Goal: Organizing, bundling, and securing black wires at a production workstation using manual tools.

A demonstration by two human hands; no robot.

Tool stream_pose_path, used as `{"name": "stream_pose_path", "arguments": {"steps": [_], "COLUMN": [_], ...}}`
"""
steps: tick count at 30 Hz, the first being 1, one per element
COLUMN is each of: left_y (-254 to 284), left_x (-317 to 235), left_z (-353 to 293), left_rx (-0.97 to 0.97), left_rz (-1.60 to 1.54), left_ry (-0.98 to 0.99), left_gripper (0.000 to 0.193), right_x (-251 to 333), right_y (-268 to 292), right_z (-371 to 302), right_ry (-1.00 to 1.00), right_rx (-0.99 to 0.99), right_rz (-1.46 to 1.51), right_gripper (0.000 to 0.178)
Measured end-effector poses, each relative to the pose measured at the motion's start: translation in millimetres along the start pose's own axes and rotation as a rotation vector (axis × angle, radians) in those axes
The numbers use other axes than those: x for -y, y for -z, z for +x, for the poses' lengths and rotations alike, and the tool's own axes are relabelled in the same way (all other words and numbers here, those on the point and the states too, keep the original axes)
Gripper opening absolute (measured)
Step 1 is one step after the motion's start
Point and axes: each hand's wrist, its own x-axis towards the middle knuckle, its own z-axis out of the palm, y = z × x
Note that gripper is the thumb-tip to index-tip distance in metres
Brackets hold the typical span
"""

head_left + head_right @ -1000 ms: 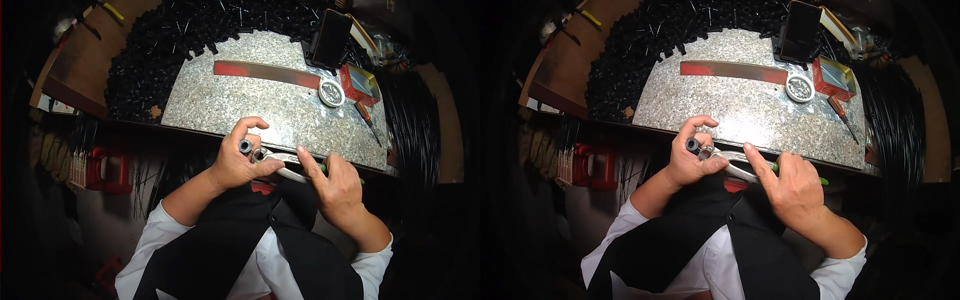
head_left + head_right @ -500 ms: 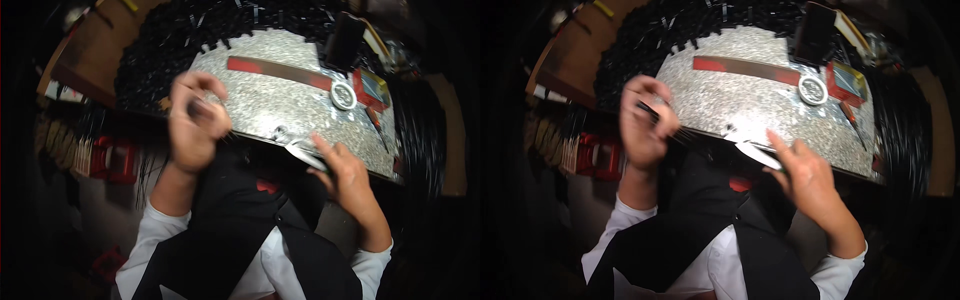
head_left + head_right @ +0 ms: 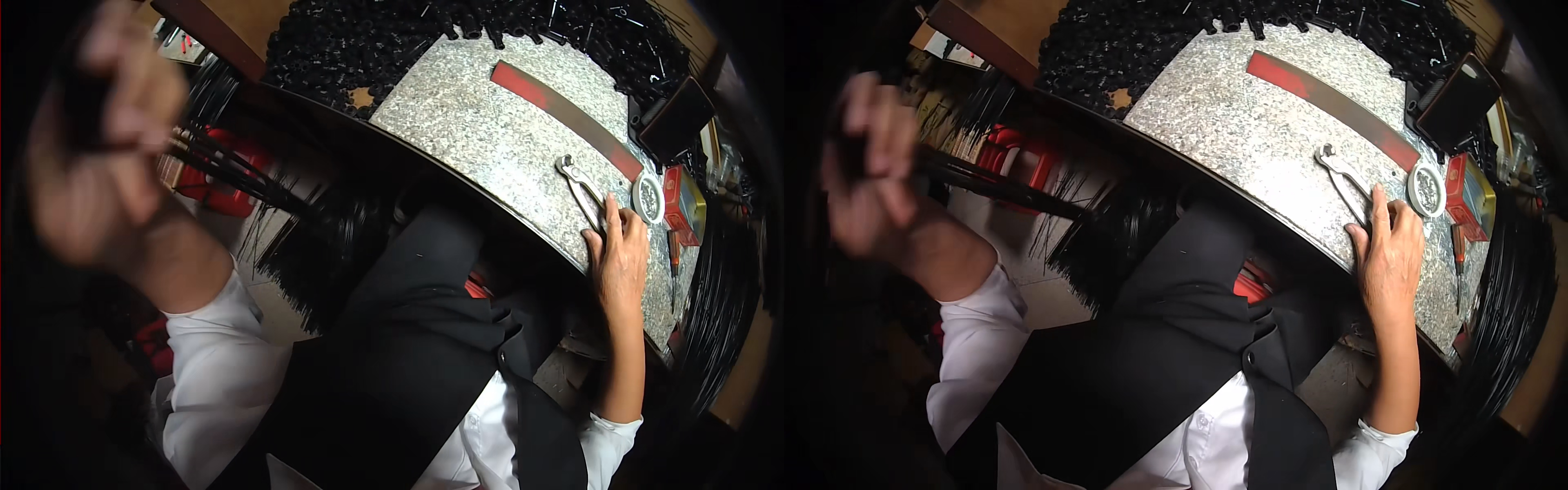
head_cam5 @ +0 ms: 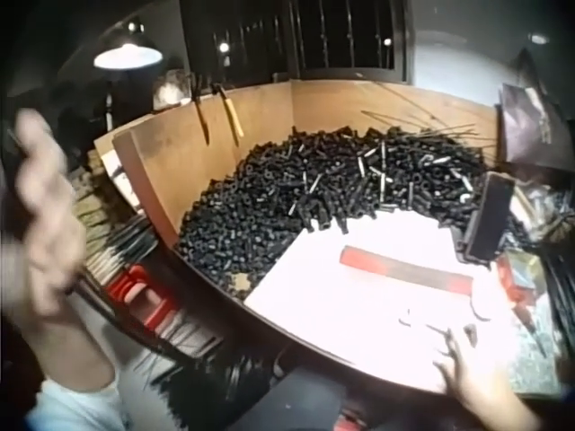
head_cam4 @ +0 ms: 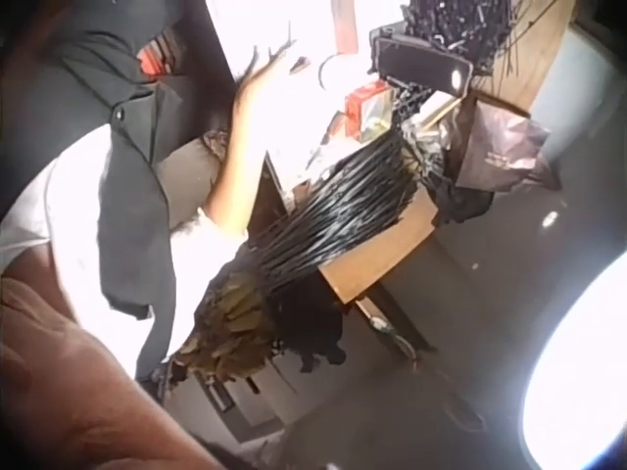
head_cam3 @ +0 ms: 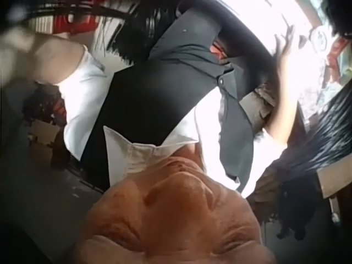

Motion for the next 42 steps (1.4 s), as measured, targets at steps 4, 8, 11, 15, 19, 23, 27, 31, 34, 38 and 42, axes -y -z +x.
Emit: {"name": "stream_pose_path", "arguments": {"steps": [4, 8, 11, 15, 19, 23, 27, 31, 34, 38, 42], "left_y": [12, 53, 87, 139, 153, 117, 57, 4, -24, -39, -48], "left_x": [80, 168, 238, 312, 349, 348, 328, 300, 277, 244, 219], "left_z": [-56, -113, -163, -212, -238, -221, -192, -179, -178, -172, -170], "left_rx": [-0.259, -0.163, -0.175, 0.202, 0.198, 0.247, 0.308, 0.383, 0.459, 0.613, 0.791], "left_rz": [0.253, 0.388, 0.273, 1.207, 1.271, 1.294, 1.219, 0.900, 0.878, 0.905, 0.887], "left_ry": [0.389, 0.798, 1.035, 1.115, 1.076, 1.056, 0.873, 0.756, 0.679, 0.735, 0.822], "left_gripper": [0.024, 0.022, 0.023, 0.066, 0.086, 0.073, 0.053, 0.028, 0.020, 0.019, 0.033], "right_x": [0, -7, -23, -48, -97, -167, -221, -249, -256, -257, -260], "right_y": [8, 10, 17, 32, 53, 61, 49, 25, 14, 15, 19], "right_z": [-6, -14, -25, -45, -83, -121, -146, -143, -134, -128, -125], "right_ry": [0.024, -0.001, -0.041, -0.132, -0.368, -0.675, -0.802, -0.827, -0.853, -0.866, -0.899], "right_rx": [-0.049, -0.052, -0.035, -0.115, -0.128, -0.016, 0.023, -0.005, -0.029, 0.027, 0.088], "right_rz": [-0.035, 0.020, 0.051, 0.042, -0.155, -0.424, -0.492, -0.614, -0.655, -0.693, -0.646], "right_gripper": [0.059, 0.054, 0.054, 0.053, 0.051, 0.041, 0.038, 0.043, 0.039, 0.027, 0.024]}}
